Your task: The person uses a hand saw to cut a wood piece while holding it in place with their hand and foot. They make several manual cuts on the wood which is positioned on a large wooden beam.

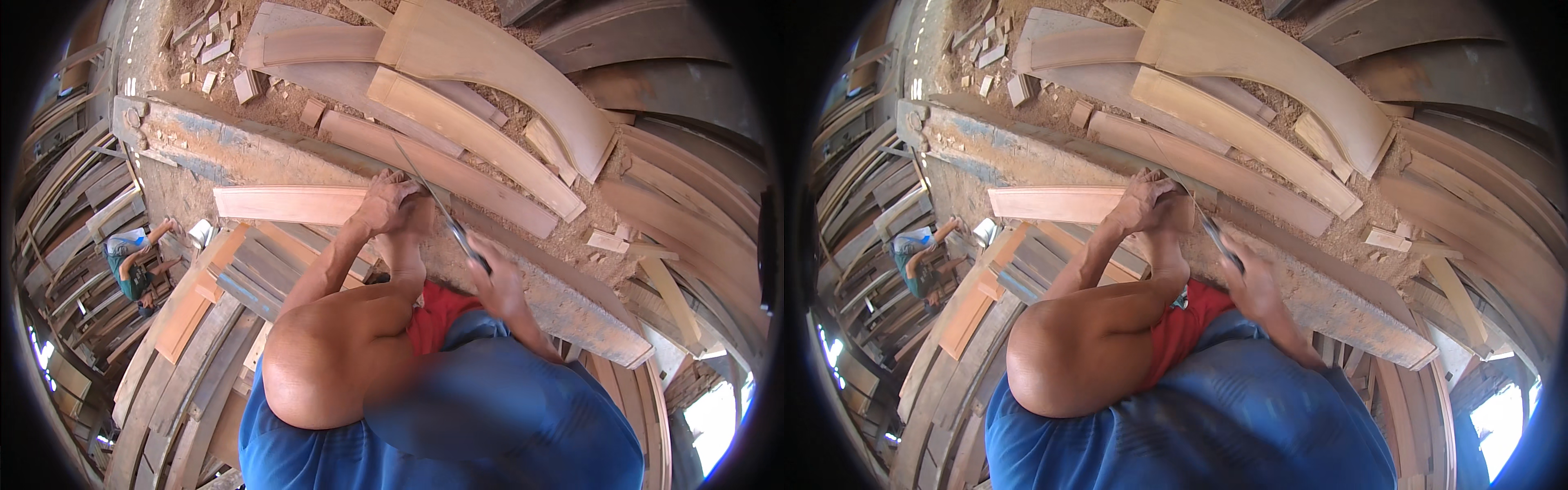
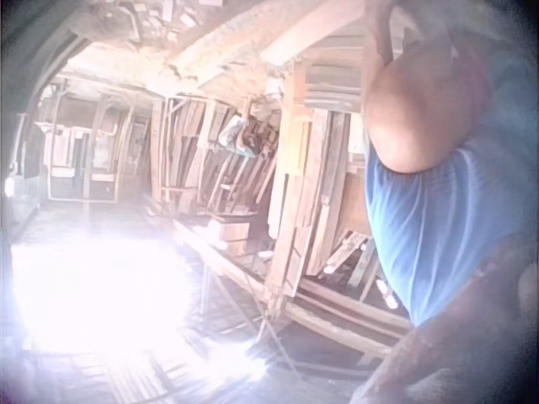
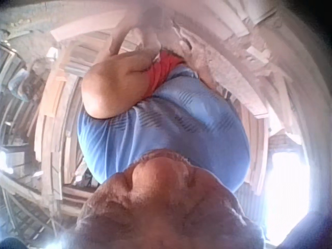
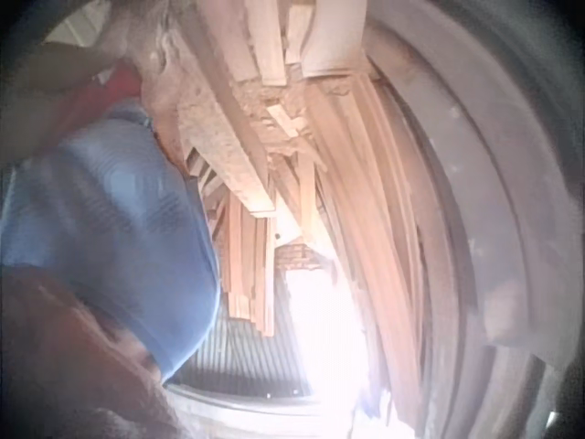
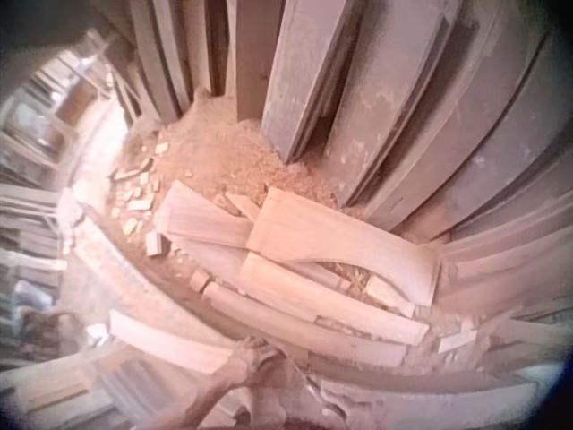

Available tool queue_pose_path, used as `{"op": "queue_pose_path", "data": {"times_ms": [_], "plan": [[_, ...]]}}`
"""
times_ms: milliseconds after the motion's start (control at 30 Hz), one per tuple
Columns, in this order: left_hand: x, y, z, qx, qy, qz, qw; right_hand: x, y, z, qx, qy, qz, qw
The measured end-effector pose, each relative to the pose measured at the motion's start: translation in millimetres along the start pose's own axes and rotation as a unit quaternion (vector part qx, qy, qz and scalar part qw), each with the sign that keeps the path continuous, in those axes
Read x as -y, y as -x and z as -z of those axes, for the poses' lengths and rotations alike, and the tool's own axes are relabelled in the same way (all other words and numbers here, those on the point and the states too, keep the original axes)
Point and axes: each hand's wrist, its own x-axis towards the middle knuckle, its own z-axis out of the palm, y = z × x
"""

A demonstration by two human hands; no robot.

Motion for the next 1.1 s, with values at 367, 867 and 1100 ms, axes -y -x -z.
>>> {"op": "queue_pose_path", "data": {"times_ms": [367, 867, 1100], "plan": [[-13, -8, 9, -0.024, -0.005, 0.014, 1.0, -29, -34, -27, -0.061, 0.056, 0.101, 0.991], [-9, -1, 4, -0.032, -0.005, -0.017, 0.999, -39, -11, -8, -0.017, -0.036, 0.072, 0.997], [-9, -4, 7, -0.04, -0.042, -0.059, 0.997, -48, 41, 11, 0.01, -0.045, -0.004, 0.999]]}}
